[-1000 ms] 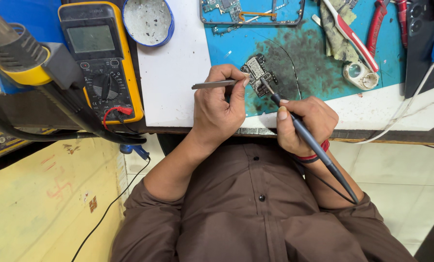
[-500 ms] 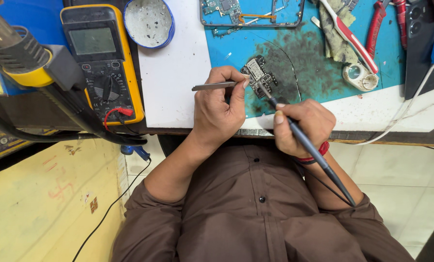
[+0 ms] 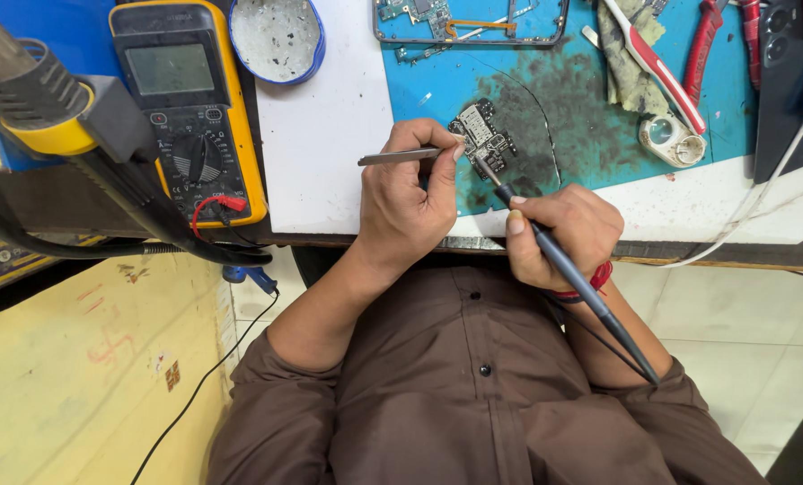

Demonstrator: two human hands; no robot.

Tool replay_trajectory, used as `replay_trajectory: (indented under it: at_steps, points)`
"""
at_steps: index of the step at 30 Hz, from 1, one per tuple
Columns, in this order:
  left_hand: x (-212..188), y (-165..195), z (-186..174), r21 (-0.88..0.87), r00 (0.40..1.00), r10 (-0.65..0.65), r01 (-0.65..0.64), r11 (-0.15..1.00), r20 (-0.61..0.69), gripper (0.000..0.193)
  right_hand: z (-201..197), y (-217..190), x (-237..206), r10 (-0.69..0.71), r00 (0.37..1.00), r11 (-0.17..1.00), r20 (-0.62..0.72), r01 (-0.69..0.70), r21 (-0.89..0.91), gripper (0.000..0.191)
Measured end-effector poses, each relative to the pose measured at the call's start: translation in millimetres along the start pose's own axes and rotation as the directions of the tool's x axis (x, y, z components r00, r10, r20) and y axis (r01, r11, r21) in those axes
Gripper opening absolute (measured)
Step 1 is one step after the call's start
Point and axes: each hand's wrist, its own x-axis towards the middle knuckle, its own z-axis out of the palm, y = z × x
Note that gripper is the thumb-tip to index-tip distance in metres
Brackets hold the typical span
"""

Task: The person uses a soldering iron and tweezers to apply solder to multiple points on a small circuit board. They repeatedly heat and reflow solder on various components while holding the board steady with the tweezers.

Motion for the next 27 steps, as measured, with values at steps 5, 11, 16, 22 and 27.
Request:
replay_trajectory:
  at_steps: [5,11,16,22,27]
  points:
    - [0.7,0.7,0.8,0.007,1.0,-0.031,0.031,0.999,0.004,0.008,-0.5,-1.2,-0.3,0.076,0.996,0.997,-0.037,-0.077,-0.029,0.008]
    - [0.4,0.5,1.2,0.009,1.0,-0.015,0.015,1.0,0.002,0.009,-0.7,-2.5,-0.2,0.0,1.0,1.0,0.002,0.0,-0.026,0.007]
    - [0.1,-0.1,1.5,0.009,1.0,-0.025,0.025,1.0,0.009,0.008,-1.9,-1.8,-1.0,0.005,1.0,1.0,-0.005,-0.005,-0.021,0.008]
    - [-0.1,-0.7,1.9,0.012,1.0,-0.022,0.022,1.0,0.005,0.009,-1.4,-0.6,-0.9,0.02,0.999,0.999,-0.028,-0.021,-0.029,0.008]
    - [0.4,-1.4,2.0,0.006,1.0,-0.025,0.025,1.0,0.014,0.009,-2.1,-0.3,-0.1,-0.027,1.0,1.0,-0.002,0.027,-0.004,0.008]
